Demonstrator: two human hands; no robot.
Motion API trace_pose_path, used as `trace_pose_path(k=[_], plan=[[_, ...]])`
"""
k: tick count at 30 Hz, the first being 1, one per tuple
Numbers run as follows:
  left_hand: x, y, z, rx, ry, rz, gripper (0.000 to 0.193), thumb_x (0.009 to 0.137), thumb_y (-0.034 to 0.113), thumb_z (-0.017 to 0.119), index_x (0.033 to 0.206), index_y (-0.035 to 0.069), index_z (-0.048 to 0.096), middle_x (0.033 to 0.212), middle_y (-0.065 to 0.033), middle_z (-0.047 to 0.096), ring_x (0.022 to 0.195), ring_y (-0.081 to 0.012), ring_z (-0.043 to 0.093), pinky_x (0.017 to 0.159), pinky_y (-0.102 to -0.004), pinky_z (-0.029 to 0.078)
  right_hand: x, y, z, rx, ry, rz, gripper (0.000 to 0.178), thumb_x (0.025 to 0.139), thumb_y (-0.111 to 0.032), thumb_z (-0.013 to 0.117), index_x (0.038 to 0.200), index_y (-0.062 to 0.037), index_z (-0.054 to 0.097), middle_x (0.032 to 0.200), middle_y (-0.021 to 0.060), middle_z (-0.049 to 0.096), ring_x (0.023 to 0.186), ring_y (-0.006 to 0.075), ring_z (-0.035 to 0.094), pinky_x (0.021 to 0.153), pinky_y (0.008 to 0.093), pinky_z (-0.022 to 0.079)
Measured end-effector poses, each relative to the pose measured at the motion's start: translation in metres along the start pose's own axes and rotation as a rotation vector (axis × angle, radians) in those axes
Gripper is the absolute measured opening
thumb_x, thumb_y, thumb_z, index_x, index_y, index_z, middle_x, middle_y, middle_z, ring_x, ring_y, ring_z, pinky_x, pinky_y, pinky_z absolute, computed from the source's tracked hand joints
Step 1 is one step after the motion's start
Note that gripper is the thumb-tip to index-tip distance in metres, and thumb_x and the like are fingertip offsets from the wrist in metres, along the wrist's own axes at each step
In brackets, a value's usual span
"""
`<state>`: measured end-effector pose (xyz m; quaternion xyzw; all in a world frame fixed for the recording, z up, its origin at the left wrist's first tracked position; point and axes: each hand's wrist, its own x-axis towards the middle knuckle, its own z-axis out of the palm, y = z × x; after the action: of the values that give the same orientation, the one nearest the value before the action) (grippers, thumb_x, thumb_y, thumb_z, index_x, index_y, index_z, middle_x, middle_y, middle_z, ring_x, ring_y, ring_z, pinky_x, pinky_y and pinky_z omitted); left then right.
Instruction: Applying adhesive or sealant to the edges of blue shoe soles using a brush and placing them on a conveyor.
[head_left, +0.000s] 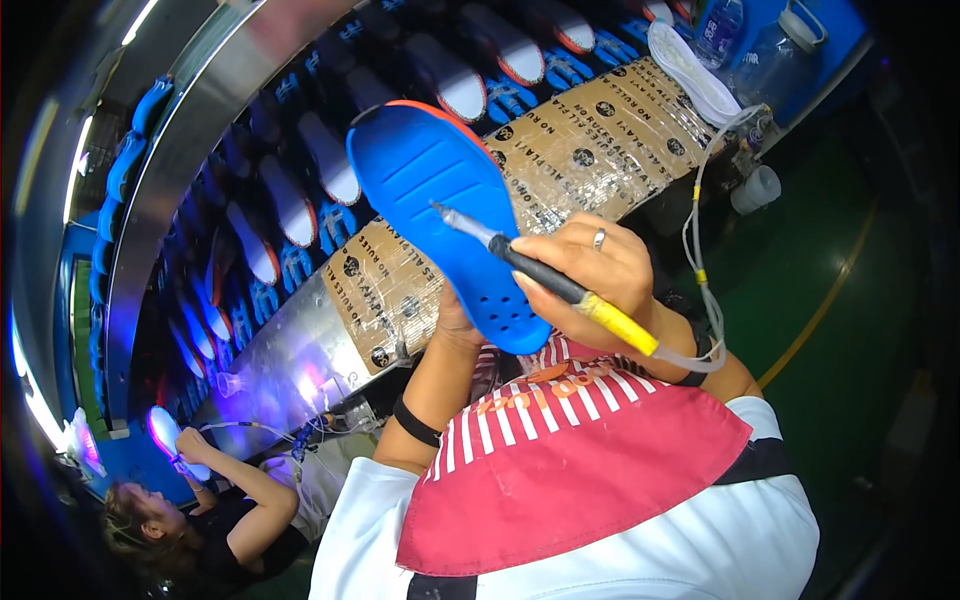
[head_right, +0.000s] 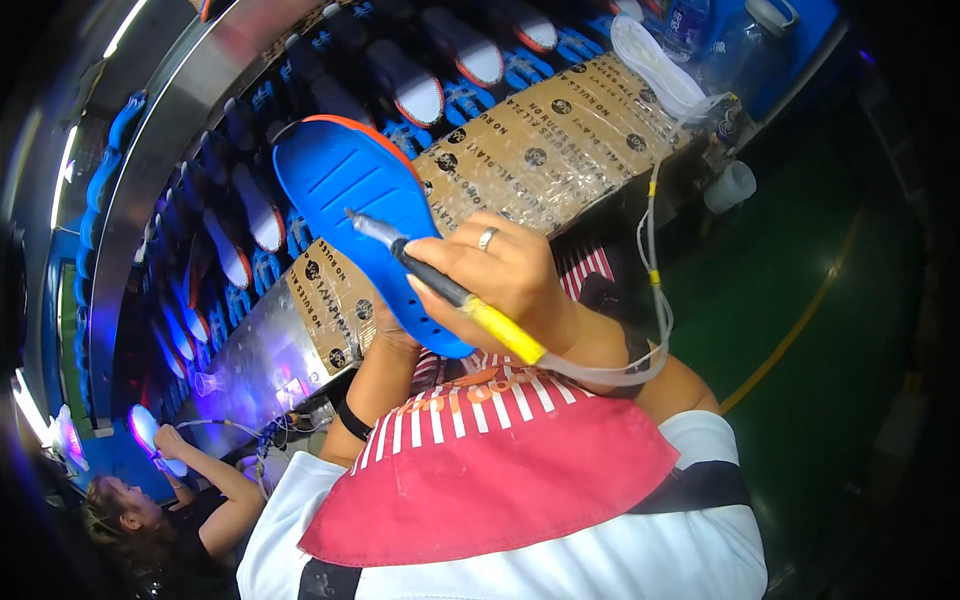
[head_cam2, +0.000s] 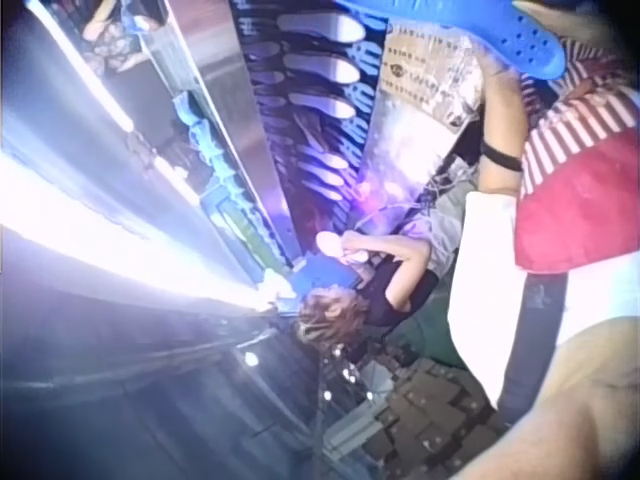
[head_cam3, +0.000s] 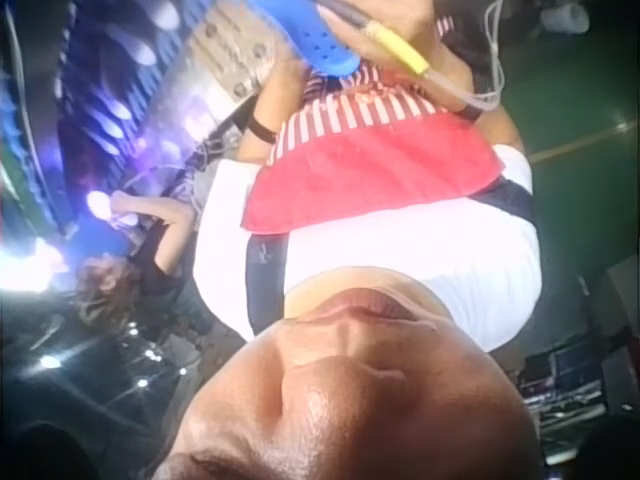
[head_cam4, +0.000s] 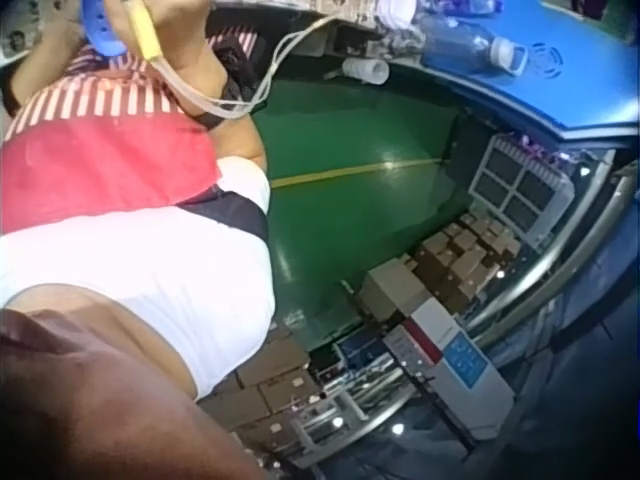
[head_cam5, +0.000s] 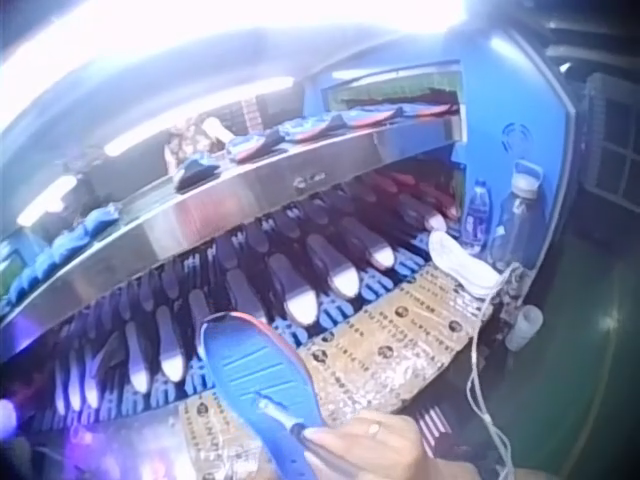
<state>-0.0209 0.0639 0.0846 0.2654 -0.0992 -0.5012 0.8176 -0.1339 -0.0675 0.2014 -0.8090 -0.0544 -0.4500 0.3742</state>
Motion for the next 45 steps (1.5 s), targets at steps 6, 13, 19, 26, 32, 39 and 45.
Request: trace_pose_path(k=[6,13,19,26,32,39,45], plan=[[0.0,-0.01,-0.005,0.002,0.03,-0.01,0.073,0.071,0.049,0.072,0.126,0.01,0.044,0.119,-0.0139,0.055,0.105,-0.0277,0.057,0.091,-0.0447,0.047,-0.007,-0.004,0.017,-0.039,-0.156,-0.034,0.026,0.062,-0.003,0.071,0.086,-0.0004,0.063,0.065,0.0085,0.057,0.056,0.0226,0.056,0.05,0.0314,0.046],[0.003,0.008,0.013,-0.18,-0.103,-0.028,0.082,0.07,0.06,0.065,0.129,0.008,0.04,0.119,-0.024,0.052,0.106,-0.037,0.055,0.088,-0.0496,0.048,-0.011,-0.001,0.014,0.156,-0.168,0.065,0.027,0.063,-0.006,0.072,0.088,-0.0029,0.064,0.072,0.0092,0.061,0.062,0.0245,0.059,0.058,0.0335,0.048],[0.005,0.013,-0.003,-0.403,-0.203,0.033,0.074,0.08,0.059,0.053,0.13,0.006,0.041,0.124,-0.026,0.048,0.112,-0.0466,0.047,0.091,-0.0573,0.043,-0.019,-0.007,0.018,0.202,-0.284,0.022,0.025,0.065,-0.001,0.071,0.088,-0.0007,0.064,0.071,0.0102,0.061,0.062,0.0243,0.059,0.059,0.032,0.047],[0.01,0.026,-0.014,-0.264,-0.34,0.108,0.086,0.073,0.063,0.06,0.129,0.001,0.041,0.124,-0.0251,0.047,0.113,-0.0453,0.046,0.088,-0.0567,0.046,-0.027,-0.001,0.014,0.349,-0.38,0.277,0.026,0.068,-0.007,0.074,0.093,-0.0028,0.067,0.073,0.0101,0.063,0.064,0.0229,0.06,0.061,0.0304,0.047],[0.009,0.055,-0.018,-0.183,-0.325,0.077,0.092,0.071,0.065,0.06,0.132,0.0,0.036,0.123,-0.0293,0.046,0.11,-0.0448,0.049,0.085,-0.0548,0.048,-0.023,0.007,0.001,0.532,-0.629,0.252,0.025,0.071,-0.015,0.073,0.094,-0.0059,0.068,0.073,0.011,0.063,0.067,0.025,0.06,0.064,0.0318,0.047],[0.014,0.085,-0.017,0.302,-0.193,-0.192,0.088,0.076,0.052,0.063,0.136,-0.003,0.029,0.125,-0.0303,0.046,0.111,-0.0432,0.05,0.094,-0.0519,0.043,-0.026,0.019,-0.002,0.354,-0.779,0.164,0.024,0.071,-0.012,0.073,0.093,-0.0071,0.068,0.071,0.0095,0.063,0.063,0.0264,0.059,0.061,0.0335,0.047],[0.028,0.099,0.003,0.468,-0.116,-0.43,0.058,0.086,0.039,0.057,0.125,-0.003,0.046,0.114,-0.0198,0.058,0.098,-0.0259,0.061,0.084,-0.0384,0.051,-0.023,0.017,0.008,0.362,-0.568,0.165,0.025,0.068,-0.011,0.074,0.092,-0.0076,0.067,0.071,0.0093,0.062,0.065,0.0263,0.059,0.061,0.0345,0.048]])
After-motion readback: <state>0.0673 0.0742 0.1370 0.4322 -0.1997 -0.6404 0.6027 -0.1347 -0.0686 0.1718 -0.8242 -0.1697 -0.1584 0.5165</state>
